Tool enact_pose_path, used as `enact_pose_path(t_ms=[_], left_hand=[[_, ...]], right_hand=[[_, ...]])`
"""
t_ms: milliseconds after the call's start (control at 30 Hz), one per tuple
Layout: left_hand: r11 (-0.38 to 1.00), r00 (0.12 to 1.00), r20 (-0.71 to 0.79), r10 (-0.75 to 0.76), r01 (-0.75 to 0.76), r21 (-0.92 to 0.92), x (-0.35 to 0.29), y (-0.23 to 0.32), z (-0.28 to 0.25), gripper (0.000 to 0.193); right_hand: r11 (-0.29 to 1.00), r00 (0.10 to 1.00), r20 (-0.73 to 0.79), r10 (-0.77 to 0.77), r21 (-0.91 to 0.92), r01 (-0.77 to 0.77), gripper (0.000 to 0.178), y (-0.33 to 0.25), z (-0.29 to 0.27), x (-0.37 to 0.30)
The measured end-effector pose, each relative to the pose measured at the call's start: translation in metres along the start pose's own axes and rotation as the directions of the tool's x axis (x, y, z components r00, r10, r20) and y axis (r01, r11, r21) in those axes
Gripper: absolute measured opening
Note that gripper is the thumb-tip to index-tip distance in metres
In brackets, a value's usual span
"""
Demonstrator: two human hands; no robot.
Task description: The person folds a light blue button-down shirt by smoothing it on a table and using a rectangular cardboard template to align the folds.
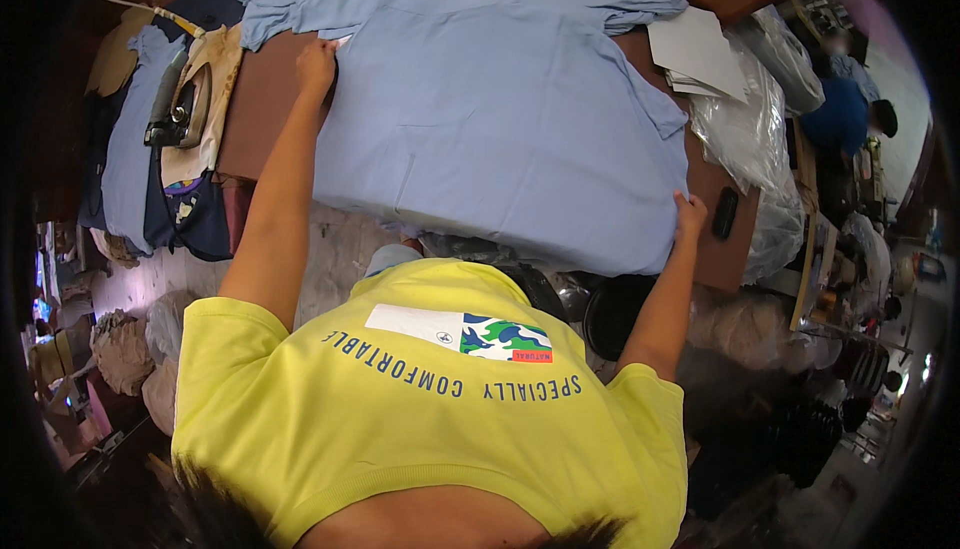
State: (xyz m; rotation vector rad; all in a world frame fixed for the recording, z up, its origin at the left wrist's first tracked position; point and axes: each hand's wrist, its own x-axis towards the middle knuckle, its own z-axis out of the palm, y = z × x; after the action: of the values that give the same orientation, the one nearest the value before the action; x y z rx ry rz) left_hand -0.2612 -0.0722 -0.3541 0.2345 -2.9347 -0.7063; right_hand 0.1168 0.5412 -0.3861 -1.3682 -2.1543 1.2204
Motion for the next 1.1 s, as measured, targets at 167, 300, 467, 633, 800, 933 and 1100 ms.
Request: enact_pose_path(t_ms=[167, 300, 467, 633, 800, 933, 1100], left_hand=[[0.981, 0.987, -0.087, -0.138, 0.149, 0.123, -0.012, 0.018, -0.007, 0.041], [0.984, 0.983, 0.054, -0.176, 0.175, 0.021, 0.001, 0.010, -0.005, 0.036], [0.859, 0.875, -0.080, -0.477, 0.444, -0.256, 0.019, -0.053, -0.025, 0.032], [0.915, 0.763, -0.509, -0.399, 0.369, -0.164, -0.024, -0.039, -0.051, 0.044], [0.877, 0.871, -0.161, 0.464, -0.425, 0.225, -0.088, -0.015, -0.021, 0.048], [0.865, 0.946, -0.011, 0.323, -0.290, 0.410, -0.099, -0.029, -0.007, 0.053], [0.869, 0.903, -0.132, 0.409, -0.341, 0.360, -0.089, -0.010, -0.006, 0.051]], right_hand=[[0.991, 0.991, -0.115, -0.072, -0.117, 0.059, 0.028, 0.001, 0.007, -0.007], [0.992, 0.987, -0.159, -0.034, -0.121, 0.015, 0.029, -0.001, 0.013, -0.005], [0.989, 0.987, -0.155, -0.034, -0.148, 0.011, 0.034, 0.004, 0.004, -0.005], [0.812, 0.929, -0.232, -0.288, -0.573, 0.109, 0.042, -0.069, 0.035, -0.064], [0.574, 0.821, -0.012, -0.571, -0.721, 0.389, 0.047, -0.051, 0.070, -0.057], [0.625, 0.907, 0.011, -0.422, -0.721, 0.299, 0.050, -0.048, 0.074, -0.043], [0.482, 0.669, 0.006, -0.743, -0.689, 0.541, 0.040, -0.099, 0.074, -0.028]])
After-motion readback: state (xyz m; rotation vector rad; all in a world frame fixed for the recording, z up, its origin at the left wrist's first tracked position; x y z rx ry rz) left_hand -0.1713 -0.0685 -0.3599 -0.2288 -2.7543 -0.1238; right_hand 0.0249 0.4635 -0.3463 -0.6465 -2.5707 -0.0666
